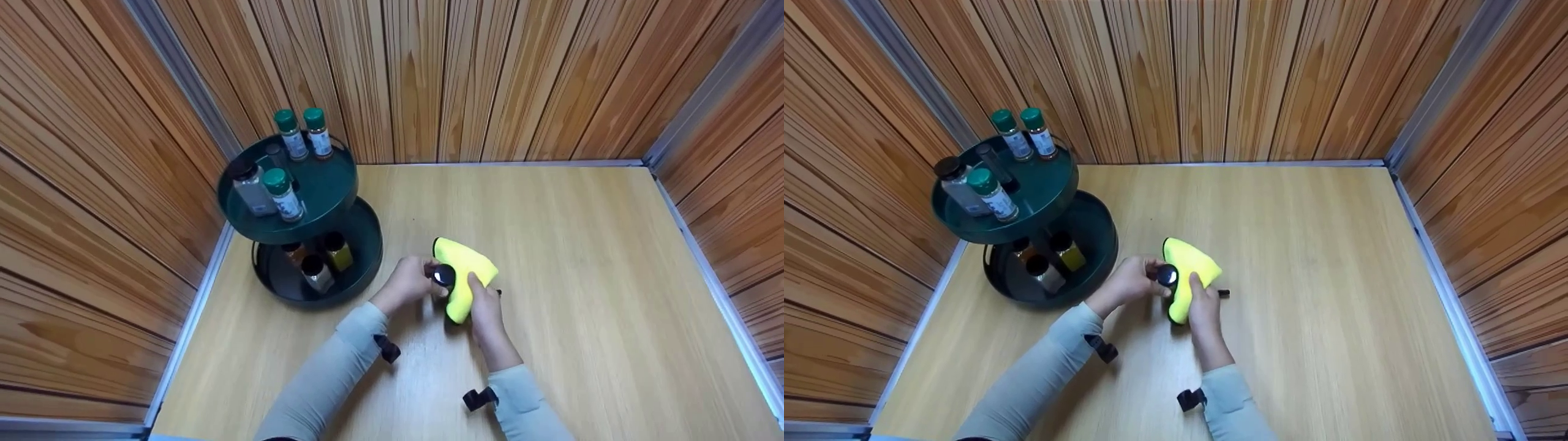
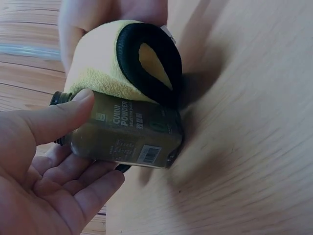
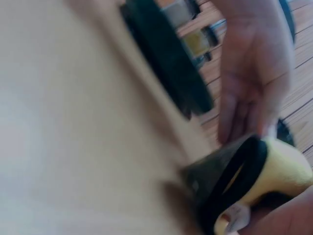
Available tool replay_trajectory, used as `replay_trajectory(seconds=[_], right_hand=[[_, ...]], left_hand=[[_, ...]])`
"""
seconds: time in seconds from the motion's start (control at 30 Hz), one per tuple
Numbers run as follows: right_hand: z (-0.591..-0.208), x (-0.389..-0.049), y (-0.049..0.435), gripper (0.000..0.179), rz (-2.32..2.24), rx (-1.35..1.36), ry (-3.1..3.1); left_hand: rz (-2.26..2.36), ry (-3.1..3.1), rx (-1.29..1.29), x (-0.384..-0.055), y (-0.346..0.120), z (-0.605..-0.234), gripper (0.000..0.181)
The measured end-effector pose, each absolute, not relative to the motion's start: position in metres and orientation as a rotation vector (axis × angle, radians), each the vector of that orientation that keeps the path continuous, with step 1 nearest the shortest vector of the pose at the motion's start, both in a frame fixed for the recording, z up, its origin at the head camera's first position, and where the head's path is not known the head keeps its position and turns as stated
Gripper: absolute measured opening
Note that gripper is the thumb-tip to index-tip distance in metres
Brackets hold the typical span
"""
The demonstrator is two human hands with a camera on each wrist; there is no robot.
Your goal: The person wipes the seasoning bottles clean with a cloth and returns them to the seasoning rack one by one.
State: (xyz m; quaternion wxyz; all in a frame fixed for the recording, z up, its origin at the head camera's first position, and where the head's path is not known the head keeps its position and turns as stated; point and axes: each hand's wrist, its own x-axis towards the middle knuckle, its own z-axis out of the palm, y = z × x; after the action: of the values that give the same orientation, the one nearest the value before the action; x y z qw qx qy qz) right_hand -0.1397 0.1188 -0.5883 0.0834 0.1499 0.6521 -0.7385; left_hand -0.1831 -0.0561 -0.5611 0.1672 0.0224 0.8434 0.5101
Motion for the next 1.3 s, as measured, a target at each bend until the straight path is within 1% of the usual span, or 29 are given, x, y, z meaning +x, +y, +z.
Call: replay_trajectory(seconds=[0.23, 0.3, 0.43, 0.5, 0.63, 0.8, 1.0, 1.3], right_hand=[[-0.562, -0.14, 0.122, 0.044, -2.437, 0.38, 1.835], [-0.565, -0.141, 0.121, 0.043, -2.428, 0.387, 1.831], [-0.588, -0.142, 0.114, 0.045, -2.304, 0.472, 1.914], [-0.59, -0.141, 0.111, 0.046, -2.258, 0.489, 1.933], [-0.572, -0.139, 0.11, 0.047, -2.339, 0.452, 1.867], [-0.552, -0.138, 0.114, 0.044, -2.494, 0.386, 1.765], [-0.556, -0.144, 0.124, 0.043, -2.567, 0.418, 1.704], [-0.561, -0.145, 0.135, 0.04, -2.608, 0.428, 1.662]], left_hand=[[1.46, 2.433, 0.124, -0.18, -0.056, -0.564, 0.037], [1.461, 2.427, 0.114, -0.18, -0.056, -0.564, 0.038], [1.447, 2.428, 0.093, -0.181, -0.056, -0.562, 0.04], [1.436, 2.425, 0.067, -0.181, -0.056, -0.562, 0.039], [1.421, 2.417, 0.037, -0.18, -0.056, -0.561, 0.037], [1.422, 2.447, 0.103, -0.18, -0.056, -0.562, 0.035], [1.445, 2.464, 0.212, -0.179, -0.054, -0.562, 0.034], [1.417, 2.452, 0.192, -0.176, -0.056, -0.562, 0.038]])
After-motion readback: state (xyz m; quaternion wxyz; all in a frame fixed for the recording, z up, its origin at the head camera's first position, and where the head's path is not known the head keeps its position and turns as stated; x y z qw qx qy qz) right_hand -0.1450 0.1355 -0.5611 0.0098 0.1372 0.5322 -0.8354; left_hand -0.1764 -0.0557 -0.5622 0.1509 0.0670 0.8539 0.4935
